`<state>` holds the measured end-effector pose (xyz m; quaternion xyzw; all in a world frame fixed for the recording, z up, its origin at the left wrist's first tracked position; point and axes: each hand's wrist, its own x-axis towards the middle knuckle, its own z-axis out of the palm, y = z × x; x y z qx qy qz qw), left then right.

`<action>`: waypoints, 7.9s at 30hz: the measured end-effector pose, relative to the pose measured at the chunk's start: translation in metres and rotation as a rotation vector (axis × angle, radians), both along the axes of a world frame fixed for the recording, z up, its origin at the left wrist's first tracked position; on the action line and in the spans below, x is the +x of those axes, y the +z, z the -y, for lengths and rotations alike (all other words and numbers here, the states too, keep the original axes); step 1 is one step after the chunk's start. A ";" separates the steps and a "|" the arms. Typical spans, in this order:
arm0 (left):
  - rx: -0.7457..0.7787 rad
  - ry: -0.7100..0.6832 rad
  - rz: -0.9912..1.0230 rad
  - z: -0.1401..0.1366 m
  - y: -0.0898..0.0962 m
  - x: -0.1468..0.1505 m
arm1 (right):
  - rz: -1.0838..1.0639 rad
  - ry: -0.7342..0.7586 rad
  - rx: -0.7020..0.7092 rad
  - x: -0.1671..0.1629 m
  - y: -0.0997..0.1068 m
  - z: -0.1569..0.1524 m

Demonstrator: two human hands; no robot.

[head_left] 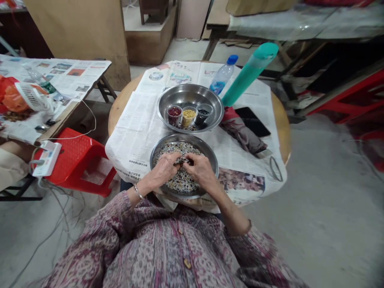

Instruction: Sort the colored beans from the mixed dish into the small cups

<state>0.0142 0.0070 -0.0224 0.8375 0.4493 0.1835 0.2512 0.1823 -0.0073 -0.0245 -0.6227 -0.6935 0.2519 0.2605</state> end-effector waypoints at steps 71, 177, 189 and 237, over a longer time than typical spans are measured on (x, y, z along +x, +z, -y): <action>0.269 0.084 -0.086 0.024 -0.019 -0.025 | 0.523 0.186 0.145 -0.008 -0.004 -0.009; 0.207 0.039 -0.164 0.022 -0.015 -0.025 | 0.234 0.164 0.228 0.039 0.055 -0.071; 0.244 0.089 -0.015 0.026 -0.014 -0.028 | 0.528 0.318 0.181 0.001 -0.011 -0.001; 0.094 -0.102 -0.322 -0.023 0.000 0.001 | 0.239 -0.088 0.318 0.008 -0.033 0.049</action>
